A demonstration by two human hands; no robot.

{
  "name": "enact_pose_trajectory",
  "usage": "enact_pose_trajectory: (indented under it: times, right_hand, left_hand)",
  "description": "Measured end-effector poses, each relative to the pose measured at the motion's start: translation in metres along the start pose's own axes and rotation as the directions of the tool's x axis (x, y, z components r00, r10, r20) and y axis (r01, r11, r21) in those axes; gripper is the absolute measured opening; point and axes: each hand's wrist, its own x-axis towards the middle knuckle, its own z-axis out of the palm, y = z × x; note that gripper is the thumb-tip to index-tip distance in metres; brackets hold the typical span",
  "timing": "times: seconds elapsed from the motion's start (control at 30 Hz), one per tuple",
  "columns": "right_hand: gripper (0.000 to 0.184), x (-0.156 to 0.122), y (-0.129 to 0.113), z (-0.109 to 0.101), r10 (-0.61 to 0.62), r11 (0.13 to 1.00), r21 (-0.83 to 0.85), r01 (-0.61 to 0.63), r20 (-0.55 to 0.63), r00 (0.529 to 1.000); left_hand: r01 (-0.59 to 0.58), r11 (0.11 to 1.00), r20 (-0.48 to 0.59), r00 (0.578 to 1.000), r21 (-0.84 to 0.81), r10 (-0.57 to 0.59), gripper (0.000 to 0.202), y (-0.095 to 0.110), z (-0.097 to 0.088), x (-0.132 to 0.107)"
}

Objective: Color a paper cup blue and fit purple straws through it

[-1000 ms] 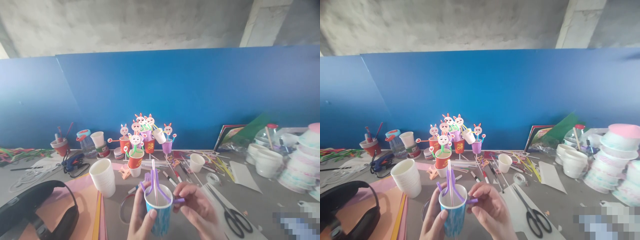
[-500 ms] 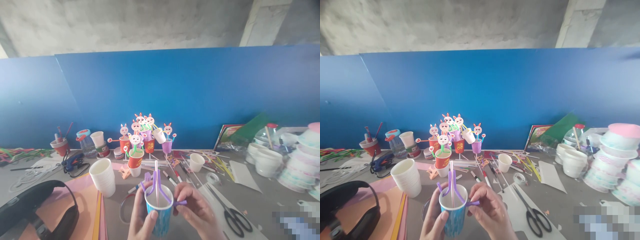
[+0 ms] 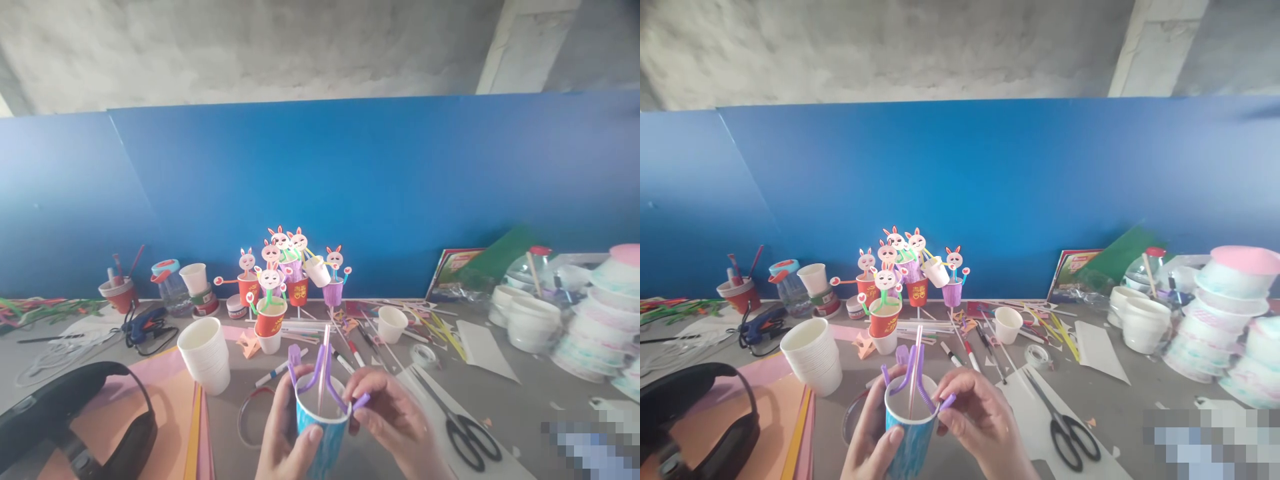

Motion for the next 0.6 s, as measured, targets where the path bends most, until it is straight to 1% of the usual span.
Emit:
enact_pose_trajectory:
  times: [0.07, 0.13, 0.23, 0.33, 0.43, 0.6]
  right_hand:
    - [0.011, 0.002, 0.001, -0.001, 0.001, 1.0, -0.02, -0.001, -0.021, 1.0]
    - [0.016, 0.004, 0.001, -0.003, -0.012, 0.997, -0.081, 0.013, 0.01, 1.0]
    - [0.02, 0.008, 0.001, -0.005, -0.075, 0.973, -0.214, 0.089, 0.071, 0.995]
    - [0.024, 0.01, 0.0, -0.006, -0.135, 0.944, -0.291, 0.156, 0.089, 0.987]
    - [0.027, 0.01, 0.001, -0.007, -0.158, 0.929, -0.325, 0.179, 0.089, 0.983]
    - [0.025, 0.008, 0.014, -0.013, -0.102, 0.948, -0.293, 0.123, 0.087, 0.991]
  left_hand:
    - [0.004, 1.0, 0.004, 1.0, -0.024, -0.004, 0.051, 0.0, 0.002, -0.001]
    - [0.001, 0.999, -0.001, 1.0, -0.046, -0.001, 0.051, -0.001, 0.004, -0.001]
    - [0.004, 0.998, -0.019, 1.0, -0.064, -0.006, 0.052, -0.002, 0.005, -0.002]
    - [0.015, 0.997, -0.025, 1.0, -0.077, -0.017, 0.054, -0.004, 0.005, -0.002]
    - [0.016, 0.994, 0.009, 1.0, -0.106, -0.015, 0.055, -0.009, 0.003, -0.001]
    - [0.06, 0.983, 0.076, 0.996, -0.172, -0.048, 0.054, -0.018, 0.0, -0.001]
